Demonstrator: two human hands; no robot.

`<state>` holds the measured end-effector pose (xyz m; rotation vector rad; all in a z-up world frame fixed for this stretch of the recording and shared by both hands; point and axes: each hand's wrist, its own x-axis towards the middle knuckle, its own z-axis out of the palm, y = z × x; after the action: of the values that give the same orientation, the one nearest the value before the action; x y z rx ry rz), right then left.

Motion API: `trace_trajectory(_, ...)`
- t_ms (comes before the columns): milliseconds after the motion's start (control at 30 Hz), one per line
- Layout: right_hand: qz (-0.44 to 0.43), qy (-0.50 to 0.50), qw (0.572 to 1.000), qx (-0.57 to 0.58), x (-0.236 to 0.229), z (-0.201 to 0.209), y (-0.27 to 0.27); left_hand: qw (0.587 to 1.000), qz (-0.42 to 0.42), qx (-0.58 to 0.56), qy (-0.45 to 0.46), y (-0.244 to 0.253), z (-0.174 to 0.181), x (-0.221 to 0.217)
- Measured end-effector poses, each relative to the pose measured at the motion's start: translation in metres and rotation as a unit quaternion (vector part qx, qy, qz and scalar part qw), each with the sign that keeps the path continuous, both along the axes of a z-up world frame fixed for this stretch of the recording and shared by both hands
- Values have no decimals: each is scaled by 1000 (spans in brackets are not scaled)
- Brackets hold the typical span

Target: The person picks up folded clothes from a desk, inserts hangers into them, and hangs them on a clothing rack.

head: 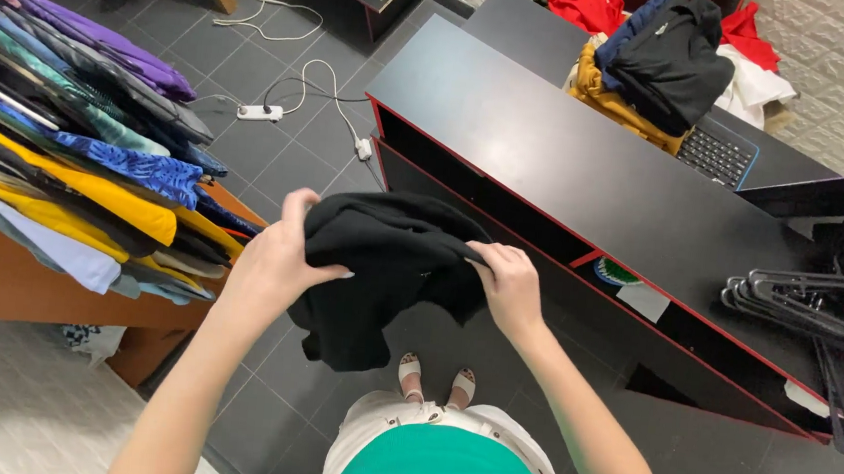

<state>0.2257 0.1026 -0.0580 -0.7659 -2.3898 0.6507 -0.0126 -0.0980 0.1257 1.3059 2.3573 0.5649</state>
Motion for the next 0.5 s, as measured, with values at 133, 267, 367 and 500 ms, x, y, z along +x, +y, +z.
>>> trace_trajectory(133,-12,102,986,-134,0,59,11,975,-57,1,217,-19,-27,-11)
trace_trajectory(267,-8,96,976,-193,5,88,14,946,-118,-60,297,-40,-113,-38)
trace_trajectory(367,-15,92,979,-179,8,98,14,930,-97,44,353,-50,-172,-54)
trace_trajectory(500,-22,97,984,-147,25,91,13,986,91,132,-41,-42,-147,-14)
